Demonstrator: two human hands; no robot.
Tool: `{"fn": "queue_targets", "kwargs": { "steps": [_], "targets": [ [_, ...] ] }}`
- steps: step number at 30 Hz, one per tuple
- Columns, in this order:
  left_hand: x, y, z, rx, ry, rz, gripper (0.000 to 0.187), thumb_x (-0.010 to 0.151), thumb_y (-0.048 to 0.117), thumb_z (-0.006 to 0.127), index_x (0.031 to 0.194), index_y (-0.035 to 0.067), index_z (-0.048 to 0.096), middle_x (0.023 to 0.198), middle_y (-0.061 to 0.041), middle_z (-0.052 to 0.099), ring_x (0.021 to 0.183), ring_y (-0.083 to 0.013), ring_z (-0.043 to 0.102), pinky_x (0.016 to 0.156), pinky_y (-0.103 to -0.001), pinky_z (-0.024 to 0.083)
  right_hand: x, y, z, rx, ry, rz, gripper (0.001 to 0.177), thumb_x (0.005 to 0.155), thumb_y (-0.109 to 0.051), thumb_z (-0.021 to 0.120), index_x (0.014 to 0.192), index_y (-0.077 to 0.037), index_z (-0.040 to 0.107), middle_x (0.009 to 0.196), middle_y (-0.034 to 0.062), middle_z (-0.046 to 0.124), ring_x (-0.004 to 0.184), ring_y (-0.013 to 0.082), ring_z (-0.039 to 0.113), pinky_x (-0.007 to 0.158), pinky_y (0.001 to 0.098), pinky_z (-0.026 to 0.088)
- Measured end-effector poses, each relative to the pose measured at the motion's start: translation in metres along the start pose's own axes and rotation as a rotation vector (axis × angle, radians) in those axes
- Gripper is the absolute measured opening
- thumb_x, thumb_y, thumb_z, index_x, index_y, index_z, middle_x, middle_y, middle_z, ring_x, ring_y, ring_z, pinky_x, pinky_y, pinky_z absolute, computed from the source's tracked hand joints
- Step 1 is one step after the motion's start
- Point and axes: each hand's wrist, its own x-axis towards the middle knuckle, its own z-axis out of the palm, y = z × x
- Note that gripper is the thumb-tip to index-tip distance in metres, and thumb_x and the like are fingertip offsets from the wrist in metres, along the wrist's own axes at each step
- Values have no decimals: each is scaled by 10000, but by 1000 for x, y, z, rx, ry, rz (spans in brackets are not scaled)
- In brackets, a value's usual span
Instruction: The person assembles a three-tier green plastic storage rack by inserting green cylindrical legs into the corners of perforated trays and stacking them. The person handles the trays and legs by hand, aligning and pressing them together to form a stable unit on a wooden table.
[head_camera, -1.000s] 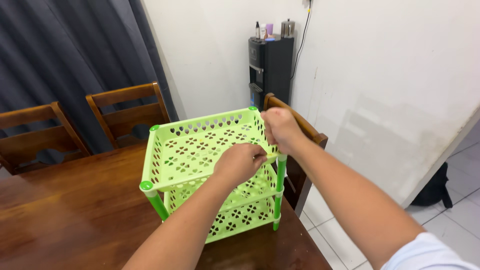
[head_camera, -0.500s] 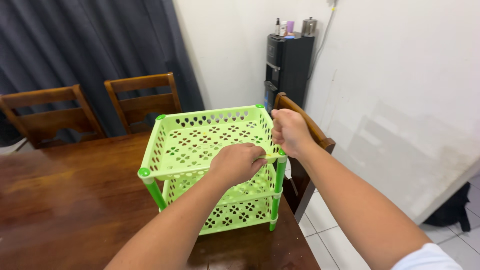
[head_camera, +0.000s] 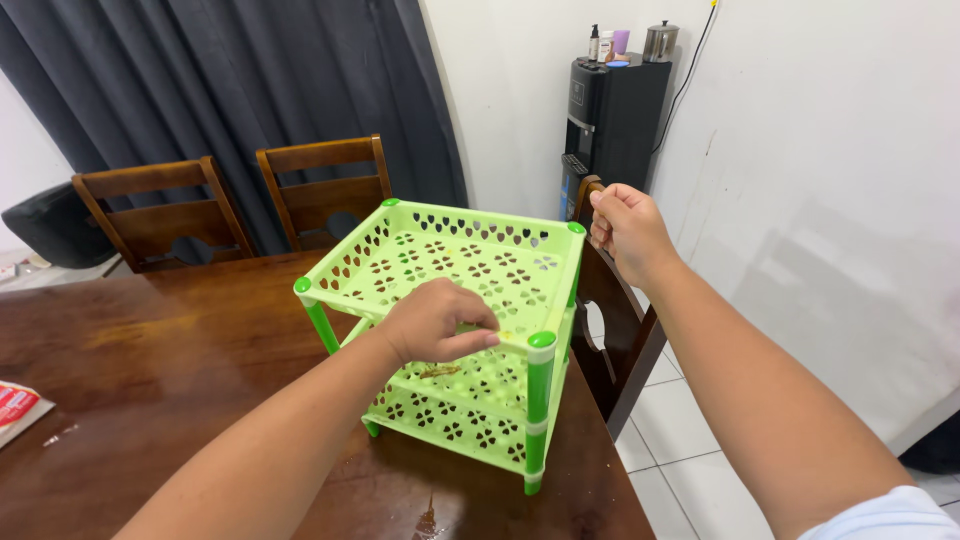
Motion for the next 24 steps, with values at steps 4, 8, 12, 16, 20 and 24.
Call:
{"fn": "queue_targets", "kwargs": {
  "steps": [4, 8, 12, 16, 20, 24],
  "targets": [
    [-18, -19, -5, -147, -34, -32, 254, 897, 321, 695, 818, 100, 791, 686, -58, 727, 609, -210, 691, 644, -330, 569, -1, 3, 6, 80, 13, 27, 243, 998, -208, 596, 790, -146, 486, 682, -29, 452, 614, 119, 457, 584, 292, 422],
    [-45, -49, -18, -213, -65, -82, 304, 885, 331, 712, 760, 61, 771, 660, -70, 722, 596, -192, 685, 629, -312, 560, -11, 7, 17, 104, 17, 33, 278, 1005, -211, 608, 777, -153, 460, 682, -23, 451, 617, 129, 457, 583, 301, 413],
    [-44, -66, -28, -229, -149, -324, 360, 876, 376, 712, 732, 53, 780, 619, -69, 721, 559, -178, 650, 606, -311, 556, -16, 4, 23, 100, 35, 74, 285, 989, -213, 608, 762, -161, 445, 666, -28, 440, 603, 129, 457, 560, 293, 393],
    [-26, -51, -29, -262, -127, -546, 383, 900, 401, 664, 833, 47, 792, 686, -73, 743, 579, -168, 642, 587, -344, 542, -18, 4, 28, 70, -11, 75, 321, 1007, -214, 616, 756, -162, 422, 686, -42, 433, 620, 115, 447, 581, 279, 400],
    [26, -12, -14, -191, -157, -542, 400, 883, 414, 647, 1105, 101, 758, 856, -62, 784, 754, -162, 729, 717, -326, 585, -8, -3, 32, 16, -49, 102, 319, 992, -227, 617, 741, -146, 437, 661, -29, 423, 597, 120, 433, 563, 284, 394],
    [69, 11, 5, -60, -247, -571, 500, 844, 430, 695, 1213, 92, 696, 930, -91, 790, 832, -235, 759, 773, -359, 581, 10, -8, 23, 54, -185, 135, 355, 992, -251, 609, 717, -147, 411, 626, -36, 377, 557, 114, 390, 524, 288, 356]
  ]
}}
